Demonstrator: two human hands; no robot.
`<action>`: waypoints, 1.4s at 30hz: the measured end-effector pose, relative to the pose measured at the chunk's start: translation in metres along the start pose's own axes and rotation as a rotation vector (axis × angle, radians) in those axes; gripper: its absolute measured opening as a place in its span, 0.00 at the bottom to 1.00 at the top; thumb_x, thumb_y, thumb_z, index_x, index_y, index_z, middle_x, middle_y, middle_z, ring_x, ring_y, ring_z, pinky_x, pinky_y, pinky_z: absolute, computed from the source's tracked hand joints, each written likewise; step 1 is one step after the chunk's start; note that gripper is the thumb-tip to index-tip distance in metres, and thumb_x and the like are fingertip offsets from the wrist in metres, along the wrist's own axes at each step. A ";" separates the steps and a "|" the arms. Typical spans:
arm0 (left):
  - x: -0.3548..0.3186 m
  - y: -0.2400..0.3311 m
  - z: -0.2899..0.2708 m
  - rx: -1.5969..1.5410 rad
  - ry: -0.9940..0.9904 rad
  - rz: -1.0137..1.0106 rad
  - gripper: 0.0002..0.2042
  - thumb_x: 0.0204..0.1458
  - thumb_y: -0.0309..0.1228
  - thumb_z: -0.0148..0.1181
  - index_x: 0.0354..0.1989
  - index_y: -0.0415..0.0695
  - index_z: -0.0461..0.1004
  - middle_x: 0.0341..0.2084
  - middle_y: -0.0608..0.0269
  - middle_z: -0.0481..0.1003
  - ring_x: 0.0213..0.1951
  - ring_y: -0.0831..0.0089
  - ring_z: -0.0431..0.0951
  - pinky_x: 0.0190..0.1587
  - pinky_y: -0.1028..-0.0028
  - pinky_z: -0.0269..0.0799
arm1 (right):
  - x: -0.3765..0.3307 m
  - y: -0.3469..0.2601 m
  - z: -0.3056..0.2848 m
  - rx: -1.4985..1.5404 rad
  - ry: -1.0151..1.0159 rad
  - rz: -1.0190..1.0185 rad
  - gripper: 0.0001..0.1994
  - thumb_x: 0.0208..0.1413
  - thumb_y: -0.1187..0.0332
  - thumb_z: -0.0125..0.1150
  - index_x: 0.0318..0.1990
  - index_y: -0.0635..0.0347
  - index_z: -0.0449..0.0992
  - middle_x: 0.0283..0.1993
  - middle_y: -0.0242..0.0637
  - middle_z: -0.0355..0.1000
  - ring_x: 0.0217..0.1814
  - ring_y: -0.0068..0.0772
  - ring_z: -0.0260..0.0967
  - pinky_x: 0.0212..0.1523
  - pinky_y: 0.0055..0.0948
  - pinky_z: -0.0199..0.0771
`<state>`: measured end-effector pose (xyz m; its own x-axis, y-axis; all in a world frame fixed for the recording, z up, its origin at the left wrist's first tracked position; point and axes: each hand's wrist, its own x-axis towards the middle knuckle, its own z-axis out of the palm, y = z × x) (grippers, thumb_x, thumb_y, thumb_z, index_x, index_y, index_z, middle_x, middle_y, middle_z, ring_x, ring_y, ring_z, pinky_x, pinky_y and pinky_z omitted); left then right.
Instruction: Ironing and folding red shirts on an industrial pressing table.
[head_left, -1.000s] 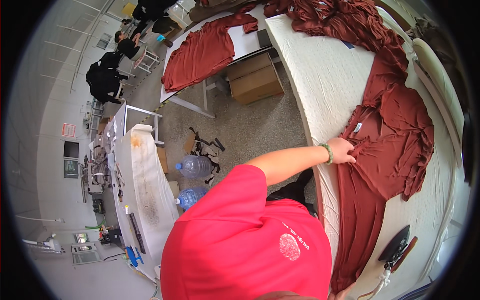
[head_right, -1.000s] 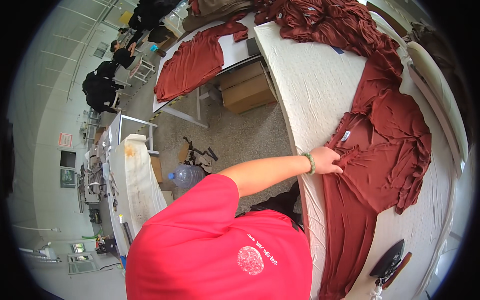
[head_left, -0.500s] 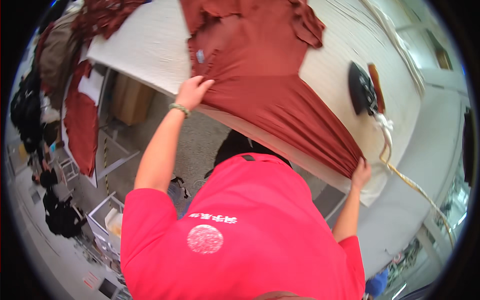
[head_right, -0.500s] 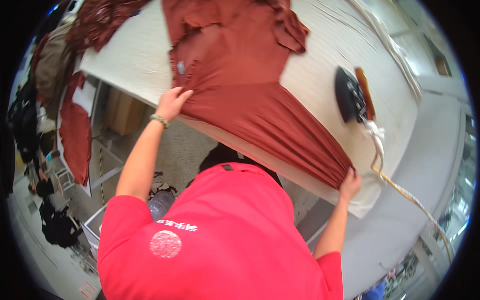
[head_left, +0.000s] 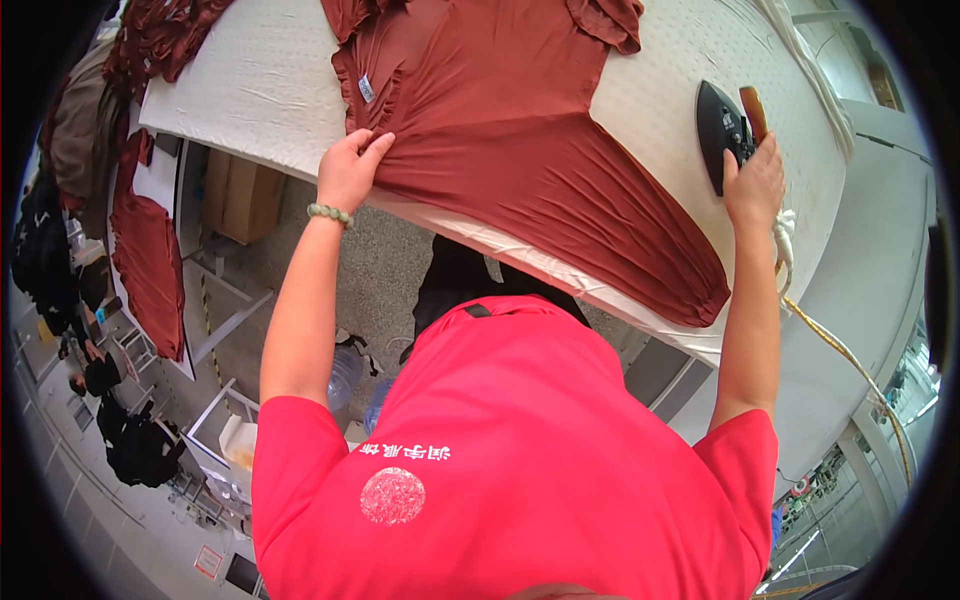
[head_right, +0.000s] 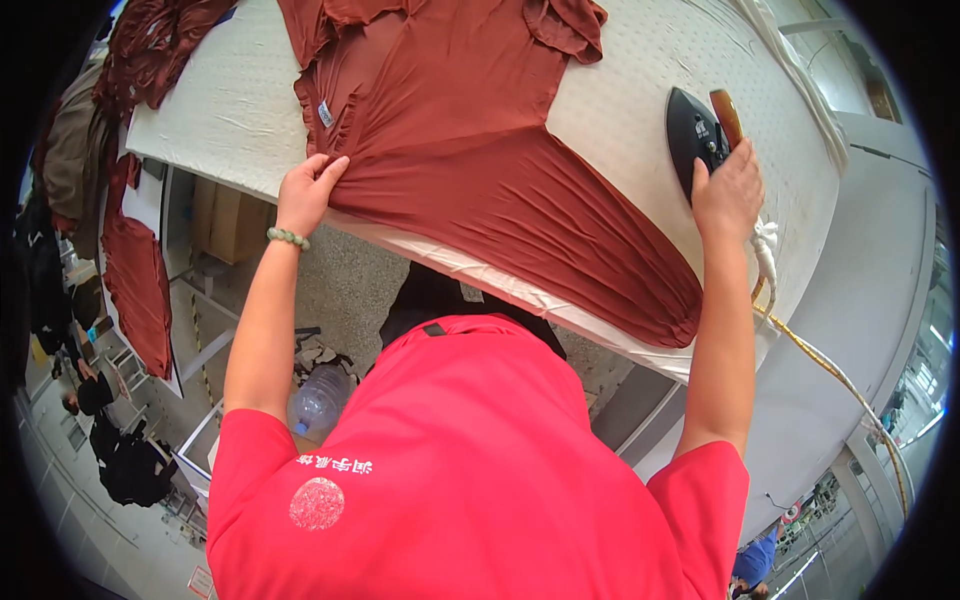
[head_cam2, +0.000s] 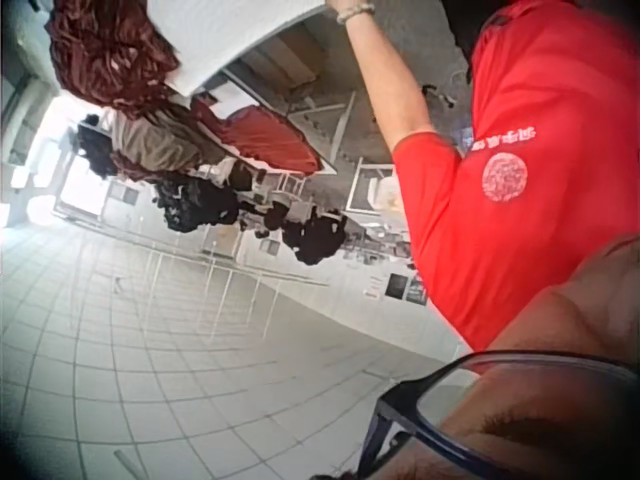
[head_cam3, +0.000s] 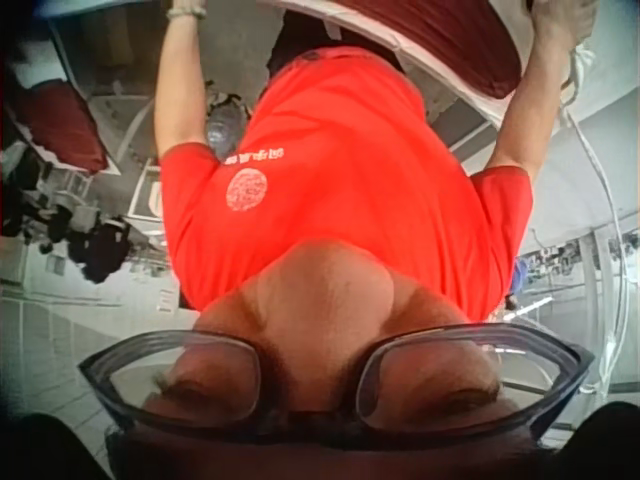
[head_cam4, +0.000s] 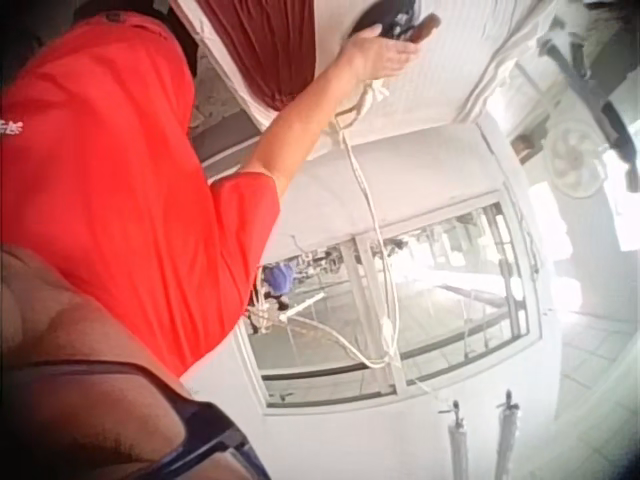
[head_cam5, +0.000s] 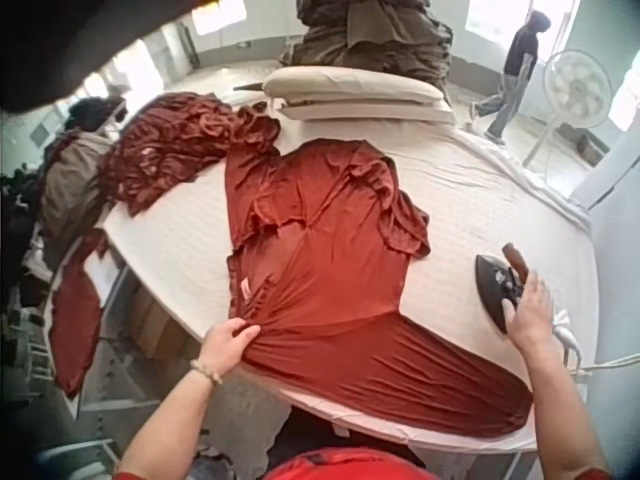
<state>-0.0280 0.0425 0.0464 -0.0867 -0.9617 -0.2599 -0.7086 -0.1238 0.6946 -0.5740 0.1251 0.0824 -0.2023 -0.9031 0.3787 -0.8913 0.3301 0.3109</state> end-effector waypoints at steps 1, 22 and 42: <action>-0.004 -0.003 -0.002 -0.017 -0.001 -0.002 0.15 0.59 0.39 0.63 0.36 0.36 0.77 0.22 0.62 0.74 0.28 0.79 0.70 0.33 0.74 0.67 | 0.002 0.006 -0.001 0.065 -0.045 -0.026 0.29 0.58 0.57 0.64 0.63 0.61 0.66 0.57 0.50 0.71 0.56 0.47 0.71 0.55 0.42 0.71; 0.004 -0.014 -0.015 -0.358 -0.125 -0.027 0.11 0.61 0.34 0.62 0.33 0.38 0.76 0.16 0.73 0.66 0.21 0.85 0.61 0.24 0.78 0.58 | 0.011 -0.296 -0.150 0.447 -0.968 0.011 0.21 0.56 0.56 0.64 0.53 0.57 0.75 0.36 0.55 0.78 0.40 0.59 0.77 0.42 0.50 0.76; -0.003 -0.012 -0.021 -0.533 -0.075 0.048 0.07 0.63 0.29 0.59 0.37 0.37 0.76 0.28 0.76 0.72 0.32 0.88 0.66 0.36 0.84 0.63 | -0.037 -0.239 -0.168 0.650 -1.038 -0.034 0.22 0.53 0.59 0.68 0.54 0.55 0.73 0.36 0.51 0.79 0.38 0.57 0.77 0.37 0.47 0.77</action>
<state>-0.0050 0.0420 0.0529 -0.1735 -0.9517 -0.2534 -0.2506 -0.2062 0.9459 -0.2856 0.1259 0.1406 -0.1377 -0.7970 -0.5881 -0.8791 0.3719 -0.2982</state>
